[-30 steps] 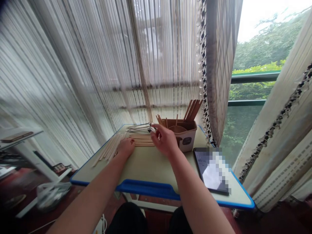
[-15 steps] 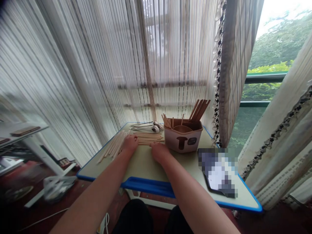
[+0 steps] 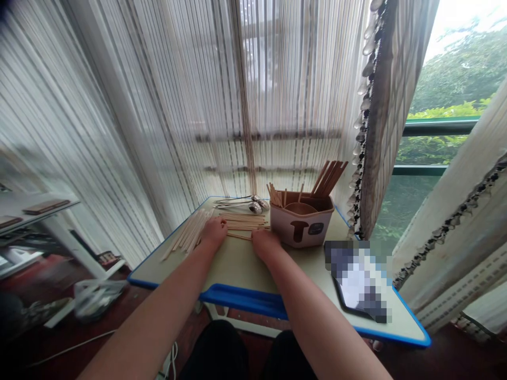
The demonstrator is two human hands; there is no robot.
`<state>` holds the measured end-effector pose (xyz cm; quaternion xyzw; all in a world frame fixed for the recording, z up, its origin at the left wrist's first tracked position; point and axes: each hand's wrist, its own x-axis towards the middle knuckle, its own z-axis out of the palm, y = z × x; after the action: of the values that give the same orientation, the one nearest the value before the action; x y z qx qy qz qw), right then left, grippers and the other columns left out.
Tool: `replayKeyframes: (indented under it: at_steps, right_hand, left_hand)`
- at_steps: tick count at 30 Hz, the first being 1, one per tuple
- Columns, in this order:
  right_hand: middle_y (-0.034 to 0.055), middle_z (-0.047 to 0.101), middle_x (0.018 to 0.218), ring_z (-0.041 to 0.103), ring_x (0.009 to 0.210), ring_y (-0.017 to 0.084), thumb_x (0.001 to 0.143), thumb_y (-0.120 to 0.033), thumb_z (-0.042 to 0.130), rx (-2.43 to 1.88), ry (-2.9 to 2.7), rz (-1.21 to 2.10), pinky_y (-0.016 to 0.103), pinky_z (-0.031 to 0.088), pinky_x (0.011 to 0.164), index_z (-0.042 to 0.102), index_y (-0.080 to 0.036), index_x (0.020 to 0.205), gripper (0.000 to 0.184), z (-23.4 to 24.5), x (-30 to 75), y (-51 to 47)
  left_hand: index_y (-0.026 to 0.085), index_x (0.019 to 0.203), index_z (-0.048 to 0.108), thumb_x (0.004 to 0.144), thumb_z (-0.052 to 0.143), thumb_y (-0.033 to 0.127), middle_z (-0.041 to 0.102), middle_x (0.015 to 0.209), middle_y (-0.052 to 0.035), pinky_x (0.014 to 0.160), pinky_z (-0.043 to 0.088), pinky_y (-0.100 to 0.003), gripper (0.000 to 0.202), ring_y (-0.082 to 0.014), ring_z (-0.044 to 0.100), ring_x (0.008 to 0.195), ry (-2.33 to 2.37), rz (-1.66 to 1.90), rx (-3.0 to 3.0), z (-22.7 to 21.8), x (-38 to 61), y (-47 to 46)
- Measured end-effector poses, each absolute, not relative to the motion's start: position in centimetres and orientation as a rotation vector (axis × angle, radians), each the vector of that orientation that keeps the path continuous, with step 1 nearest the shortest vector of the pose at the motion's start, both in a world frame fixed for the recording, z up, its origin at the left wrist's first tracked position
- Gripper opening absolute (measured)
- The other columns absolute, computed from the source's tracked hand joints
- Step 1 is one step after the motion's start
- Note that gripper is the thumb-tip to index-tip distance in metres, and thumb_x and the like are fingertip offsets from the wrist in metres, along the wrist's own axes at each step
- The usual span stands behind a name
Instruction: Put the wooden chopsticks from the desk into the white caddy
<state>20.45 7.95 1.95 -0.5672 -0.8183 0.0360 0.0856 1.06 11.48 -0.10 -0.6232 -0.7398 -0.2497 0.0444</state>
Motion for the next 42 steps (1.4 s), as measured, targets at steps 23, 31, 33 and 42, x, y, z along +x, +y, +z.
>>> replayKeyframes:
  at_steps: [23,31,33,42]
  right_hand:
    - [0.0058,0.064,0.114,0.058,0.101,0.019,0.085,-0.019,0.038,-1.402,-2.276,0.218,0.027,0.043,0.085,0.065,-0.022,0.108,0.036,4.7,21.2,6.3]
    - [0.0067,0.068,0.102,0.060,0.097,0.017,0.089,-0.028,0.044,-0.846,-2.142,0.057,0.029,0.045,0.085,0.064,-0.023,0.105,0.026,8.5,21.8,3.4]
    - [0.0072,0.068,0.098,0.062,0.088,0.016,0.089,-0.031,0.045,-0.699,-1.907,0.064,0.030,0.048,0.078,0.065,-0.021,0.093,0.022,10.3,22.8,3.4]
    - [0.0022,0.061,0.071,0.056,0.065,0.013,0.089,-0.041,0.044,-0.855,-1.162,-0.180,0.025,0.044,0.061,0.063,-0.017,0.083,0.032,14.7,29.6,5.7]
  left_hand:
    - [0.020,0.096,0.066,0.079,0.041,0.009,0.062,0.101,-0.0093,0.083,0.042,-0.032,0.032,-0.0219,0.054,0.097,-2.294,-0.939,-1.792,0.0,0.6,11.3]
    - [0.018,0.105,0.061,0.081,0.044,0.016,0.060,0.106,-0.0089,0.091,0.040,-0.033,0.029,-0.0211,0.052,0.102,-2.045,-0.991,-1.941,0.8,2.4,11.0]
    - [0.018,0.105,0.061,0.081,0.045,0.016,0.060,0.105,-0.0081,0.091,0.040,-0.032,0.029,-0.0201,0.051,0.101,-1.964,-1.007,-1.987,0.7,2.8,11.1]
    - [0.018,0.099,0.062,0.080,0.046,0.017,0.060,0.099,-0.0074,0.090,0.039,-0.032,0.025,-0.0196,0.051,0.098,-1.894,-0.935,-2.066,0.3,3.0,12.0]
